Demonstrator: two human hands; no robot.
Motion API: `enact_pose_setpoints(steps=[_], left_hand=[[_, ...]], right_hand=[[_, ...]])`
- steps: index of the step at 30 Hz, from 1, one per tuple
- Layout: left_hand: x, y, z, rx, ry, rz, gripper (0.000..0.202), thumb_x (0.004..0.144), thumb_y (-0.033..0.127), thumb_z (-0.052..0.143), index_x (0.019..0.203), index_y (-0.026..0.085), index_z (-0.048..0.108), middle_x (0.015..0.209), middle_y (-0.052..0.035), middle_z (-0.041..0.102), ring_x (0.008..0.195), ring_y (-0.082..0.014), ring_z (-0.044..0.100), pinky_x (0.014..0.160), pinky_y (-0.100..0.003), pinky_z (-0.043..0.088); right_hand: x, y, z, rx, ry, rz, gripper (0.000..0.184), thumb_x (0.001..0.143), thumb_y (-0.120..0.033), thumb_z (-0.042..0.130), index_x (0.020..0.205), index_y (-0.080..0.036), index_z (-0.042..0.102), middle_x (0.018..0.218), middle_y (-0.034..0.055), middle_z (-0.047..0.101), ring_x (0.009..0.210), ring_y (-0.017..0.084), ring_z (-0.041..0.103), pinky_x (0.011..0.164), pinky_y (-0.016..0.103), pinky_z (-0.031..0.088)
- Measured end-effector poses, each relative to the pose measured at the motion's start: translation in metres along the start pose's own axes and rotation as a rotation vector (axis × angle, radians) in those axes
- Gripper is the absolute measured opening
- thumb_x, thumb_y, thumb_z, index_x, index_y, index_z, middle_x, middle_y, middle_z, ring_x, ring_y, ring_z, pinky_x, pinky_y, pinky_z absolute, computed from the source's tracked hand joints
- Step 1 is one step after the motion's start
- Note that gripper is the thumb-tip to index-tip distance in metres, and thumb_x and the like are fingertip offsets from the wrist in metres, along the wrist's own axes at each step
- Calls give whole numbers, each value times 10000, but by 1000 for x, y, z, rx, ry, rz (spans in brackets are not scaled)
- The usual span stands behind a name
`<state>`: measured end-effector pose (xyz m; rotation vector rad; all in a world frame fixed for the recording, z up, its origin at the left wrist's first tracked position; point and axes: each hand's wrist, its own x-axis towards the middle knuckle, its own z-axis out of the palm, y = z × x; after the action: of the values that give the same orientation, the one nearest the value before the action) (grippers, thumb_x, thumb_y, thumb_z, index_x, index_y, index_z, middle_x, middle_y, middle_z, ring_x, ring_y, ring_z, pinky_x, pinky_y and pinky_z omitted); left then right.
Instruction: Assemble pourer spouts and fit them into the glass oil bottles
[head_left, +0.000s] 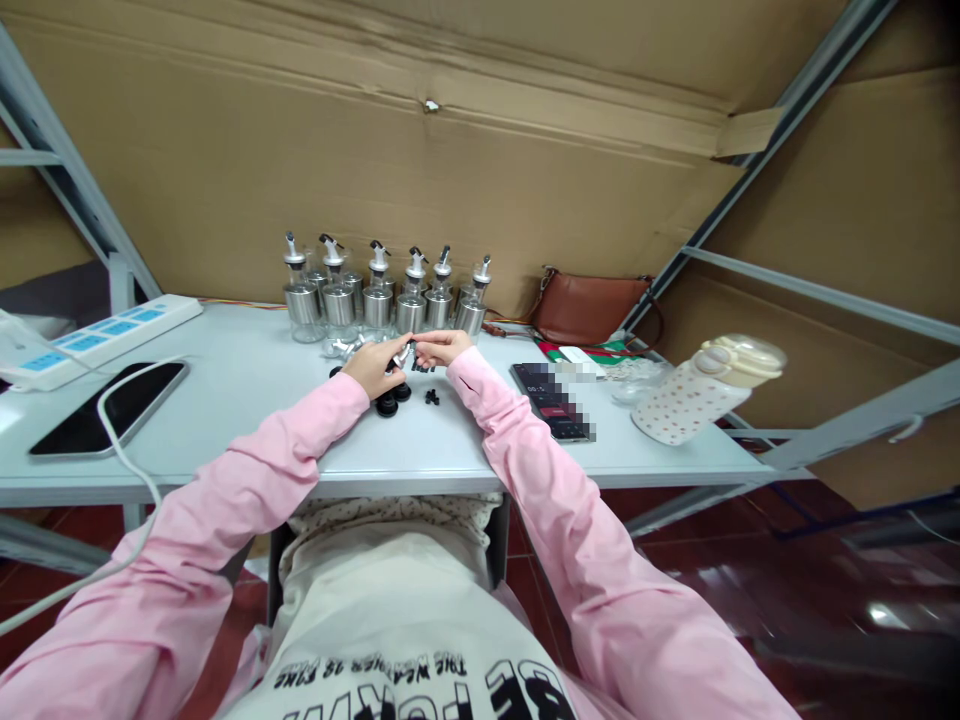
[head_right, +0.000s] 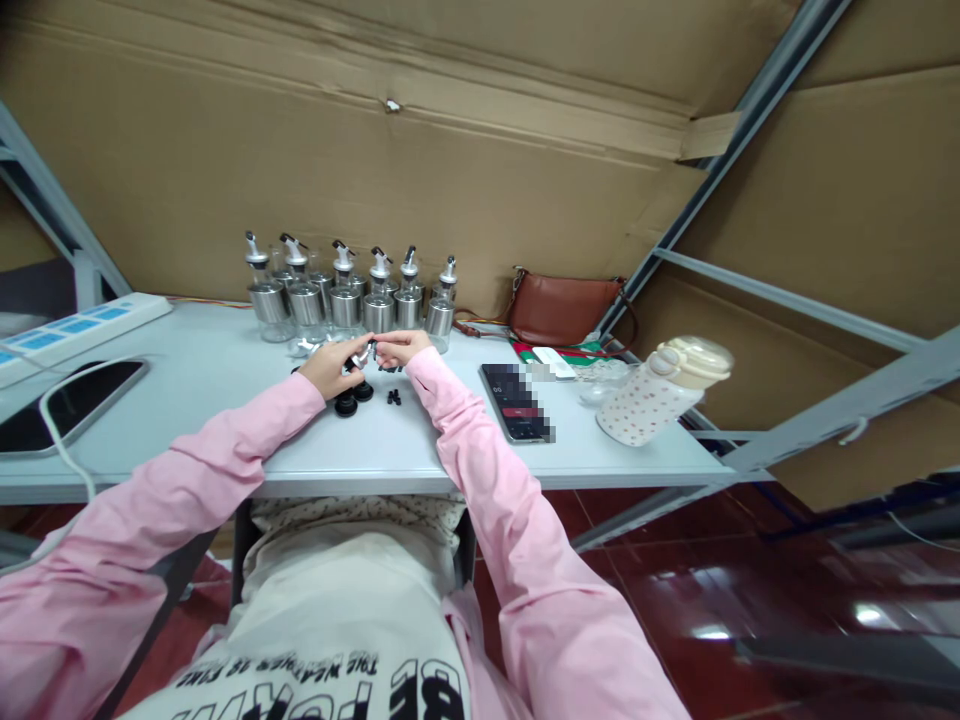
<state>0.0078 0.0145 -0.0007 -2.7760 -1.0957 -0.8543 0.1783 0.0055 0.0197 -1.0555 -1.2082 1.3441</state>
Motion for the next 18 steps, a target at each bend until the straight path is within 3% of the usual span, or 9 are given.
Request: enact_pose_setpoints(steps=[6, 12, 18], left_hand=[[0, -2, 4, -64, -1, -17, 610, 648, 159, 456, 1250, 80, 404, 992, -93, 618, 881, -205, 590, 796, -300, 455], [-1, -3, 4, -104, 19, -28, 532, 634, 147, 453, 1163, 102, 475, 972, -89, 612, 868, -206, 587, 795, -310, 457], [-2, 1, -1, -119, -12, -75, 521, 625, 197, 487, 1142, 132, 457, 919, -67, 606, 817, -208, 587, 773, -315, 454]], right_hand=[[4, 5, -3, -16, -73, 6, 287, 532, -70, 748, 801, -101, 654, 529, -9, 626, 486, 84, 588, 513, 200, 512], [7, 6, -5, -60, -39, -19, 272, 500, -112, 760, 743, -103, 638, 520, -24, 621, 464, 50, 565, 495, 154, 488], [9, 11, -5, -77, -61, -24, 330, 466, -113, 767, 749, -123, 597, 546, -43, 616, 460, 59, 568, 501, 186, 495]])
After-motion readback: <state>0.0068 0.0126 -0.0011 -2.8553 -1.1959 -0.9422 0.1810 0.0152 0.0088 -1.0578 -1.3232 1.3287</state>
